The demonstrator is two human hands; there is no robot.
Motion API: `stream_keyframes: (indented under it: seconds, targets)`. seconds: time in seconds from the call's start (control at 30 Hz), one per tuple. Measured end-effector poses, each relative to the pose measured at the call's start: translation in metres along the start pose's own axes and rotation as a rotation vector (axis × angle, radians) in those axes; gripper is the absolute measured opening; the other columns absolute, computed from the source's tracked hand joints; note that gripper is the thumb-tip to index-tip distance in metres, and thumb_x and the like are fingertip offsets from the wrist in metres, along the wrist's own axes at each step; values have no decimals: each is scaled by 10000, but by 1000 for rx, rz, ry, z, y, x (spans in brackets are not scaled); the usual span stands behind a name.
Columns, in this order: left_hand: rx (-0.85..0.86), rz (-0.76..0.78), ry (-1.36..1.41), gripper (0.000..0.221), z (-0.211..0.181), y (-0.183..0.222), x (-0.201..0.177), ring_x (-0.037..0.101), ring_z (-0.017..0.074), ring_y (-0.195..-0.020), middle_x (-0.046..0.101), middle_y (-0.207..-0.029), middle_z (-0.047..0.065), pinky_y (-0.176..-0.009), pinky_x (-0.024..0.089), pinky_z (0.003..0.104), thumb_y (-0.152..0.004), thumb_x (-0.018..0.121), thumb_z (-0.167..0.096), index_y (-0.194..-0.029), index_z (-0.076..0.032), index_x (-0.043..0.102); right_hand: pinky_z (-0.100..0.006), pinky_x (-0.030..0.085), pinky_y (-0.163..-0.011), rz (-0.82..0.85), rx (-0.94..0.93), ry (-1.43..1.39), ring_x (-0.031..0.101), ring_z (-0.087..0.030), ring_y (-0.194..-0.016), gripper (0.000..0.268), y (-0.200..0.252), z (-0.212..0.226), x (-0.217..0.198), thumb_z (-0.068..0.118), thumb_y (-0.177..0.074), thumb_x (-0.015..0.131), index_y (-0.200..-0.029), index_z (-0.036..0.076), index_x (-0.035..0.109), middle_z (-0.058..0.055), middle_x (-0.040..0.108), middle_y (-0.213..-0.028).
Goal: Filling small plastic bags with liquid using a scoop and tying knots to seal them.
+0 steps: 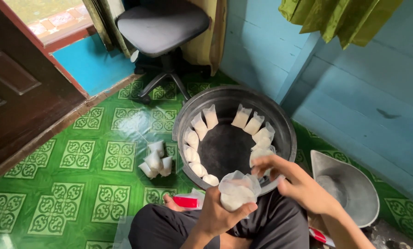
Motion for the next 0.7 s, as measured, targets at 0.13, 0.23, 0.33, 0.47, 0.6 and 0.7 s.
stream_keyframes:
  seconds: [0.13, 0.23, 0.33, 0.47, 0.6, 0.7]
  targets:
    - [-114, 1, 4, 348, 17, 1, 8, 617, 88, -521, 666, -583, -6, -466, 487, 310, -670, 871, -352, -659, -87, 645, -306, 487, -848, -85, 87, 213, 700, -117, -1006, 838, 7, 18, 11, 607, -599, 776, -1299, 175, 615, 8, 777, -1103]
    - [-57, 17, -23, 271, 16, 2, 15, 585, 112, -526, 658, -654, 1, -477, 478, 323, -673, 847, -245, -747, -76, 648, -266, 525, -665, -301, -52, 378, 671, -101, -718, 325, 10, 21, 9, 283, -722, 838, -1008, 164, 741, 30, 784, -900]
    - [-162, -4, -5, 356, 33, 8, 16, 532, 84, -535, 618, -618, -23, -478, 438, 292, -650, 895, -343, -728, -77, 671, -219, 507, -581, -373, 25, 239, 624, -48, -598, 79, 11, 18, 2, 117, -707, 843, -756, 122, 782, 50, 773, -648]
    - [-179, -21, -2, 359, 33, 10, 19, 542, 61, -526, 645, -601, -25, -469, 453, 288, -675, 861, -401, -765, -96, 695, -293, 527, -681, -325, -36, 377, 655, -122, -744, 572, 12, 34, 6, 580, -809, 511, -1131, 133, 668, 5, 727, -872]
    - [-180, -39, 95, 280, 35, 10, 22, 503, 37, -640, 589, -652, -59, -520, 449, 265, -702, 828, -309, -784, -84, 681, -390, 543, -778, -300, -83, 697, 692, -204, -984, 815, 9, 39, 25, 754, -783, 423, -1311, 145, 541, -52, 689, -1062]
    - [-177, -15, 71, 194, 28, 10, 22, 582, 68, -585, 661, -628, -12, -488, 457, 287, -660, 808, -201, -766, -84, 696, -385, 561, -519, -316, -201, 924, 703, -229, -754, 790, 0, 30, 39, 795, -804, 358, -1035, 99, 653, -47, 688, -902]
Point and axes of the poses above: each hand's wrist, its own y-axis away from the middle knuckle, its own x-axis out of the palm, z = x × y, the point moved 8 cm from there along -y, towards the middle knuckle
